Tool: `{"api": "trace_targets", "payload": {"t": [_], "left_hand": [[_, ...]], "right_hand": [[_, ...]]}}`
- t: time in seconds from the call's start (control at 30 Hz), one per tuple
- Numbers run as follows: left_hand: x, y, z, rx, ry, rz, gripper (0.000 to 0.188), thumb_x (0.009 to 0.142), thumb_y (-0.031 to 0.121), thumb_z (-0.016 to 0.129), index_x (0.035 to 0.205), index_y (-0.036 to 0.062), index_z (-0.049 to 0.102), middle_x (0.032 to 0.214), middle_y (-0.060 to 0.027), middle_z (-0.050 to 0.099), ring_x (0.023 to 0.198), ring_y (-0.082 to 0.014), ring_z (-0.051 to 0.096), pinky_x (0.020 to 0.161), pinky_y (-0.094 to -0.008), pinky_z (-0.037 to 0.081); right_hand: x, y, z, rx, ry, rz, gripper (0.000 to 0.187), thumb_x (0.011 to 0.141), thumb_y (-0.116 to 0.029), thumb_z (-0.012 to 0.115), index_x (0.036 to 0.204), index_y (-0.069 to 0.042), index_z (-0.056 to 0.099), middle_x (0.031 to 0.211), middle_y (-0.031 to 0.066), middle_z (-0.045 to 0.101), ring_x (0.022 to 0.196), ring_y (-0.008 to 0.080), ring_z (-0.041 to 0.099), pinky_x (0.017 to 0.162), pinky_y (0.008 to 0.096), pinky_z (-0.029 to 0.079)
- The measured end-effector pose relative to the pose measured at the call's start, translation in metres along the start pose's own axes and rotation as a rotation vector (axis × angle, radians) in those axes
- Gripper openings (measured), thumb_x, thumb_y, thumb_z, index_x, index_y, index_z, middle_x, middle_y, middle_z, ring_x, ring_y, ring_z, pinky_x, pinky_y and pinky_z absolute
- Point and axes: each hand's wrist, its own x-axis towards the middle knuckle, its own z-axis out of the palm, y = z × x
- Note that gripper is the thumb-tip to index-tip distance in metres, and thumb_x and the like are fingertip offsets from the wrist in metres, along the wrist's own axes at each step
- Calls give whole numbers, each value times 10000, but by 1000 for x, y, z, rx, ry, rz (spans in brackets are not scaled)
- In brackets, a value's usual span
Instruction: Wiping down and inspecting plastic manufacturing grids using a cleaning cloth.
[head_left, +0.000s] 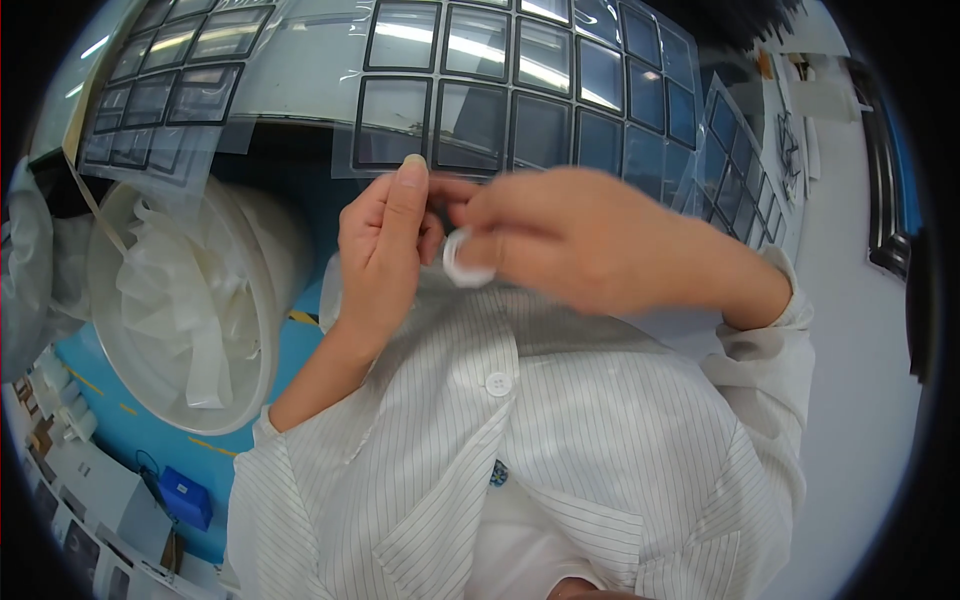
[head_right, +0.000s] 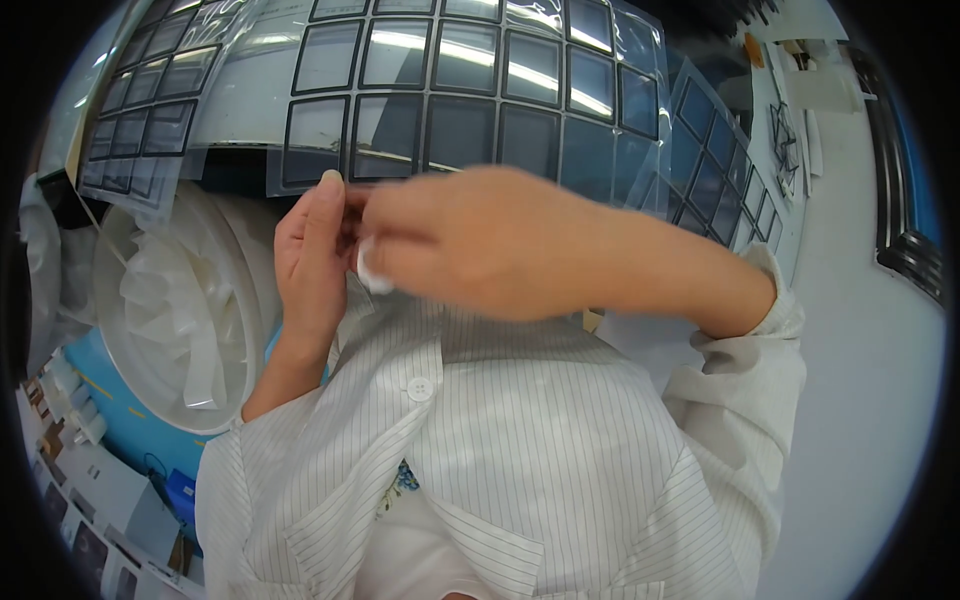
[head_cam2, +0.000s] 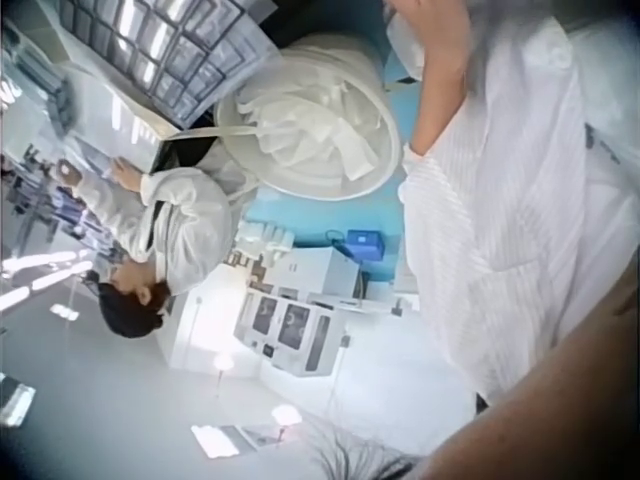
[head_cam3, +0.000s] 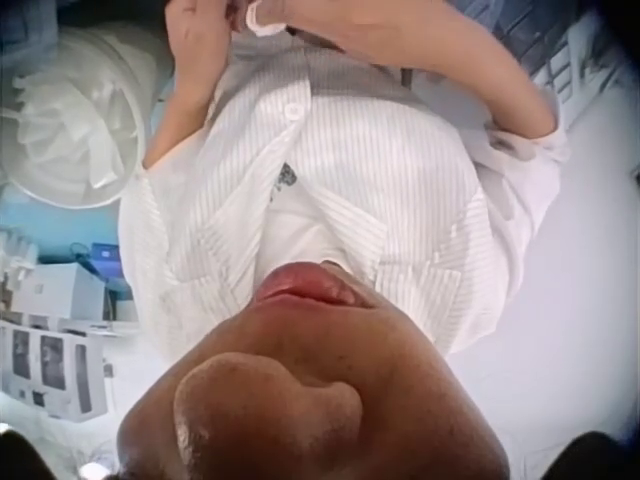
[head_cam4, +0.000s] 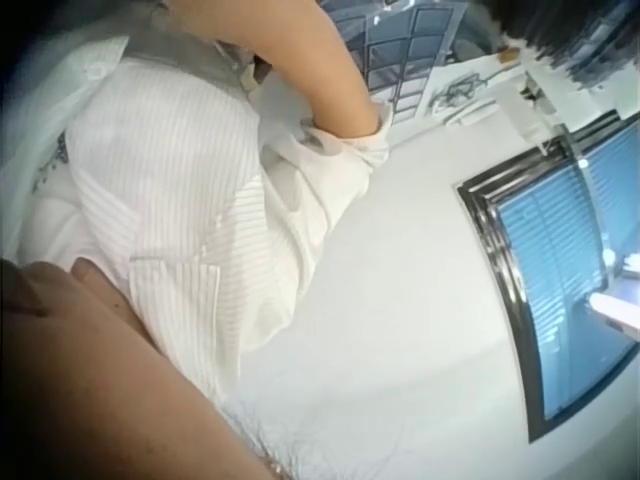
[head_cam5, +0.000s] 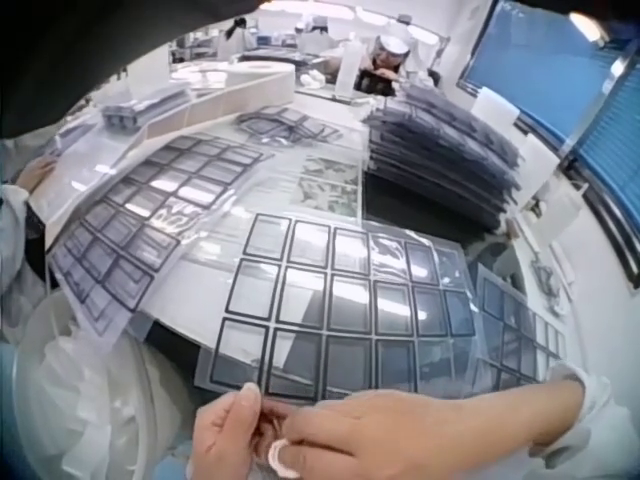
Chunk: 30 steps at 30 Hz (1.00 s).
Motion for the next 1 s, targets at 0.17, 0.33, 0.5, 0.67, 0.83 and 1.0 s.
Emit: {"api": "trace_targets", "payload": {"t": [0.17, 0.33, 0.5, 0.67, 0.83, 1.0], "left_hand": [[-3, 11, -11, 833, 43, 589, 124, 857, 102, 783, 816, 39, 684, 698, -47, 640, 564, -93, 539, 519, -198, 385], [14, 19, -16, 1142, 169, 984, 246, 692, 122, 872, 898, 104, 738, 792, 9, 624, 692, -165, 545, 616, -289, 409], [20, 30, -15, 1220, 37, 964, 275, 667, 197, 865, 905, 130, 745, 853, 27, 615, 752, -171, 542, 698, -322, 372], [27, 33, -18, 1259, 0, 999, 272, 662, 211, 865, 895, 138, 745, 828, 33, 616, 762, -167, 550, 703, -322, 362], [25, 39, -20, 1401, -25, 1081, 276, 652, 222, 865, 894, 159, 749, 821, 46, 618, 766, -155, 548, 706, -310, 358], [30, 33, -32, 1531, 4, 1363, 273, 671, 248, 838, 926, 178, 773, 872, 54, 619, 796, -144, 544, 742, -292, 376]], "right_hand": [[-6, 33, -33, -69, 283, 214, 288, 892, -44, 584, 1180, -39, 608, 992, 134, 622, 895, 295, 642, 787, 347, 508], [1, 55, -37, 676, 518, 514, 228, 1030, -242, 529, 1087, -37, 612, 869, -59, 536, 749, 6, 452, 628, 180, 353], [1, 58, -34, 744, 538, 464, 208, 1024, -211, 526, 1094, -34, 611, 855, -52, 548, 729, 21, 469, 624, 185, 362], [-1, 64, -28, 858, 546, 394, 188, 1023, -173, 516, 1091, -27, 612, 890, -32, 580, 761, 20, 496, 634, 178, 383], [-2, 64, -29, 846, 548, 370, 187, 1023, -165, 511, 1094, -23, 611, 899, -25, 585, 766, 25, 501, 639, 179, 393], [4, 78, -23, 578, 559, -157, 189, 1021, -162, 508, 1097, -23, 612, 882, -25, 577, 751, 30, 495, 623, 178, 384]]}}
